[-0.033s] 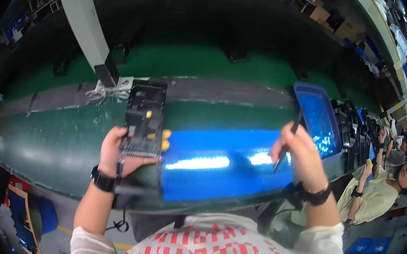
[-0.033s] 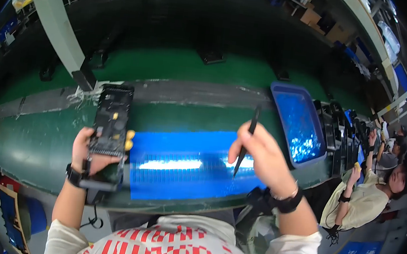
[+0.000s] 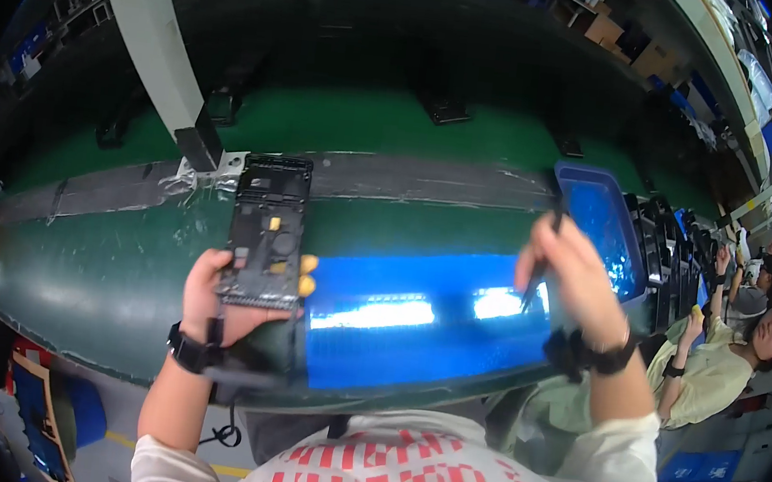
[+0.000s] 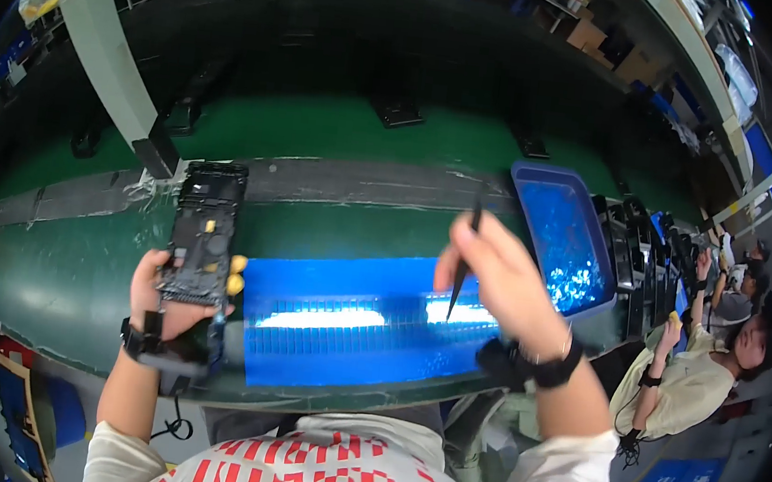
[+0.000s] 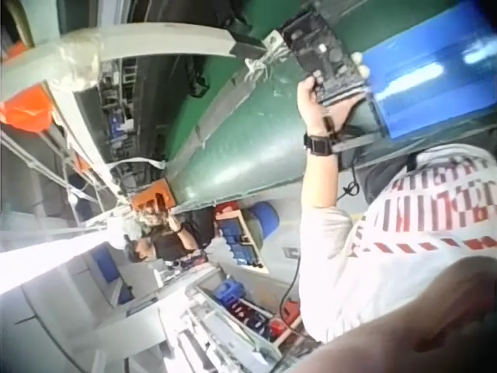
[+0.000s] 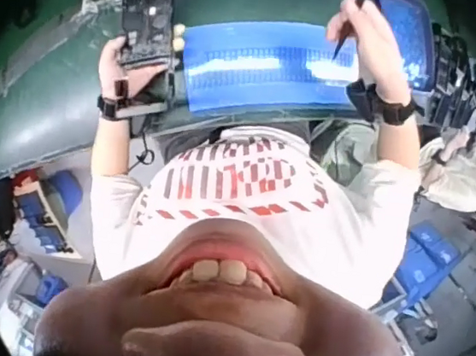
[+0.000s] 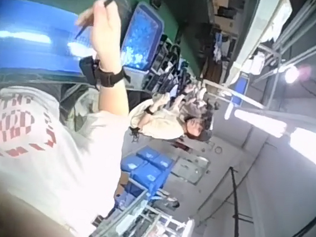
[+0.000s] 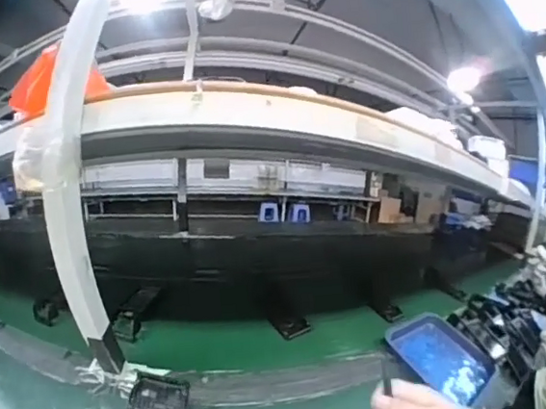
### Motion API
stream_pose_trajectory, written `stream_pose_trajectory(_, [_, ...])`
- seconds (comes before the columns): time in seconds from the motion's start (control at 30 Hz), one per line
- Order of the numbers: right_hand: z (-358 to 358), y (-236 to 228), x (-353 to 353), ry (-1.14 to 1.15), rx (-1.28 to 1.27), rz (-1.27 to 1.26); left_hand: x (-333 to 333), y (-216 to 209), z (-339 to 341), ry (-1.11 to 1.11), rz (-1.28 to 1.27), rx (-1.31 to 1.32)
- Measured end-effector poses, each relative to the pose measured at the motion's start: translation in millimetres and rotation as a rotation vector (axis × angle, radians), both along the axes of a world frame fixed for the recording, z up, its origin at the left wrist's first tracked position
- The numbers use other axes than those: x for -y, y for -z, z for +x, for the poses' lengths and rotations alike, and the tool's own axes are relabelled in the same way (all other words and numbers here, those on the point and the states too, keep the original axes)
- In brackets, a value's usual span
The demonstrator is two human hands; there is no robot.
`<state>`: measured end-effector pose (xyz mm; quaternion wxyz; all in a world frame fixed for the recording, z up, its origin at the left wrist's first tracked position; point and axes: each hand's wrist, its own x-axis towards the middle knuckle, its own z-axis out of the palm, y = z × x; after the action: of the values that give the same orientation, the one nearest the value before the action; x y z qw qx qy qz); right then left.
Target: Manually assembling electronic components into a plastic casing using tweezers and scissors.
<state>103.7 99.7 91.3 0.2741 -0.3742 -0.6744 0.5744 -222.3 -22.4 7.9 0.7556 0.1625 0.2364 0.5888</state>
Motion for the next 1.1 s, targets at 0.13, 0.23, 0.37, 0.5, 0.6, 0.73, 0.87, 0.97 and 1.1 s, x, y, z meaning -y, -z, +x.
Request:
stream_pose_trajectory(0.13, [-56.8, -10.3, -108.2, 0.074, 0.831, 0.572, -2.9, -5.4, 0.4, -0.09, -0.089, 0.017])
stream_pose_trajectory(0.23, [-102.0, 3.9, -191.3, 0.099, 1.196, 0.629, 0.4, -7.2, -1.7, -0.074, -0.029, 0.021])
stream_pose_trajectory(0.37, [-128.2, 68.2, -266.1, 0.125, 1.223, 0.462, -8.5, 2.0, 0.8, -0.142, -0.128, -0.072])
stream_pose_trajectory(0.5, [-143.1, 70.8, -259.3, 0.22, 1.123, 0.545, 1.3, 9.0, -3.8, -0.275, -0.19, -0.055])
stream_pose_trajectory(0.6, [-126.1, 44.8, -230.0, 0.248, 1.168, 0.586, -1.8, -5.1, 3.9, -0.286, -0.189, -0.048])
stream_pose_trajectory(0.73, [-52.5, 21.8, -178.1, 0.287, 1.079, 0.865, -1.1, -8.7, 8.1, -0.204, -0.048, -0.079])
stream_pose_trajectory(0.87, [44.7, -2.4, -115.0, 0.305, 1.041, 0.815, 3.4, -1.8, 6.5, -0.184, 0.031, -0.144])
stream_pose_trajectory(0.97, [127.0, -9.9, -85.0, 0.478, 1.104, 0.792, 4.5, -2.1, 7.0, -0.131, 0.088, -0.207])
stream_pose_trajectory(1.1, [220.9, -7.3, -58.5, 0.77, 1.023, 0.611, 3.4, -6.5, 14.2, -0.192, 0.009, -0.204])
